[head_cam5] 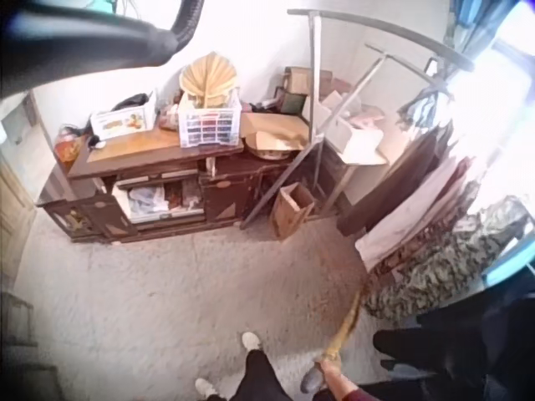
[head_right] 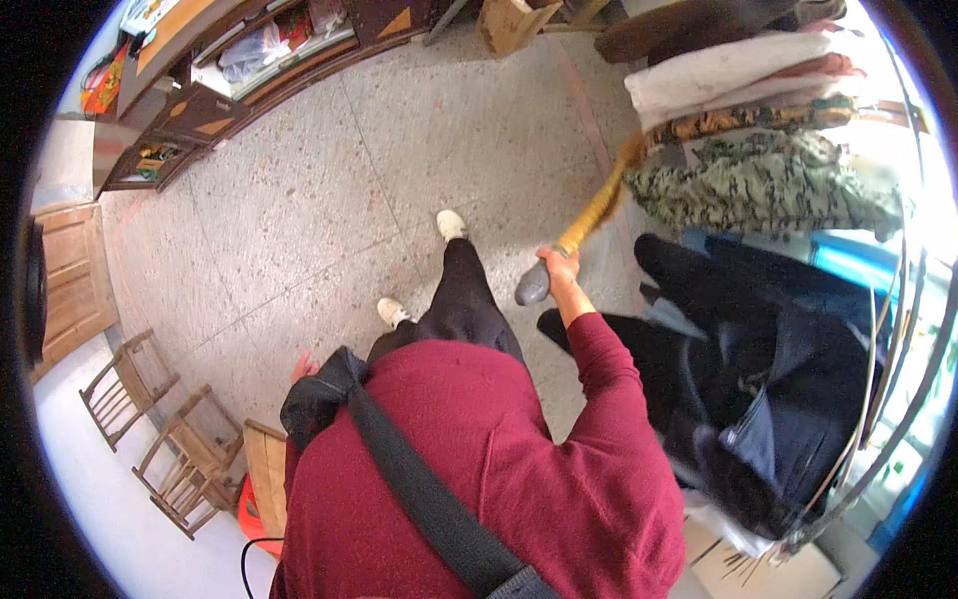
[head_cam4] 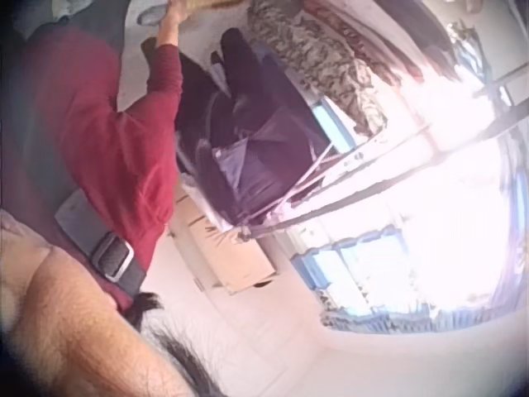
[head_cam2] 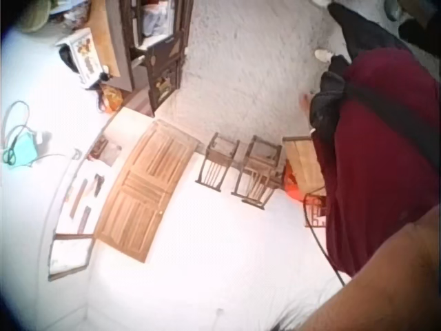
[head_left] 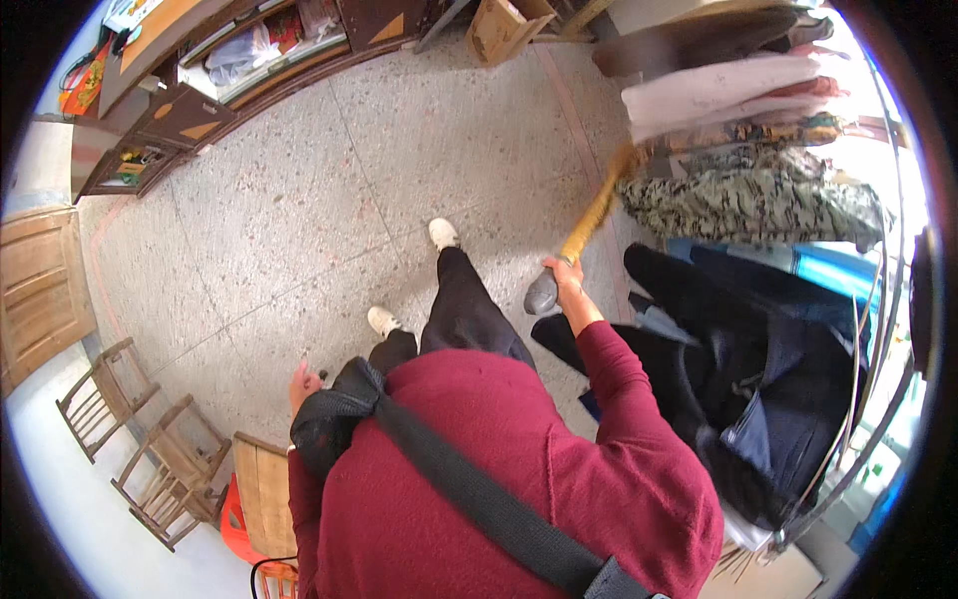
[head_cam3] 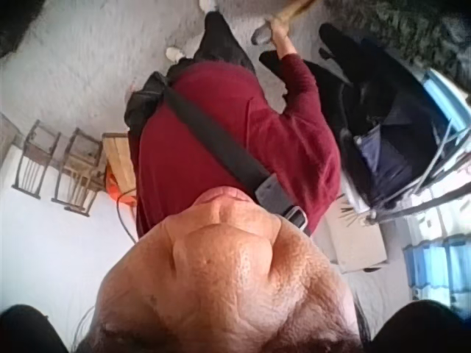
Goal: The person sweeps a tiled floor with a traditional straw broom, moving from an indoor cluttered area to an outdoor patio. They sweep around furniture, including a wooden chair and a pink plastic chair, and clear debris toward the street. The person briefly moves a wooden chair to sweep underneath it.
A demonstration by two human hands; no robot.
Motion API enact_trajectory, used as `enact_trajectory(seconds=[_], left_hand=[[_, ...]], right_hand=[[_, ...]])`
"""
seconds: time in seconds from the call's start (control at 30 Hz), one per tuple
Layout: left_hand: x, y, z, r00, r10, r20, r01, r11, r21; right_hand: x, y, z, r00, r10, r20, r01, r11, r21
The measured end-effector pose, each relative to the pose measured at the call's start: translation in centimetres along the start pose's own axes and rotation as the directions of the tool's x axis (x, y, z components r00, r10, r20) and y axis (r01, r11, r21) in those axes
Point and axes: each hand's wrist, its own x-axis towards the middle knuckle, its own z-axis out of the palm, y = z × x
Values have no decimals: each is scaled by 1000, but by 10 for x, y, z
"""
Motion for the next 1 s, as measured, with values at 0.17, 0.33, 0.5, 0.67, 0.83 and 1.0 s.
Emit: enact_trajectory(seconds=[0.17, 0.33, 0.5, 0.67, 0.83, 1.0], left_hand=[[10, 26, 45, 992, -41, 122, 52, 995, -88], [23, 136, 84, 970, -190, 151, 181, 981, 74], [35, 172, 94, 975, -136, 177, 125, 990, 68], [26, 171, 93, 965, -242, 100, 238, 970, 48], [33, 190, 94, 962, -260, 80, 257, 965, 44], [56, 185, 98, 971, -202, 131, 211, 975, -62]], right_hand=[[174, 7, -29, 867, 120, 484, -305, 895, 326], [264, -60, -22, 868, -266, 420, 272, 961, 47], [345, -111, 38, 662, -544, 516, 622, 782, 27], [341, -221, 111, 802, 170, 573, -302, 942, 144], [355, -258, 156, 883, 212, 418, -80, 947, -311], [355, -226, 148, 895, -258, 364, 409, 803, -435]])
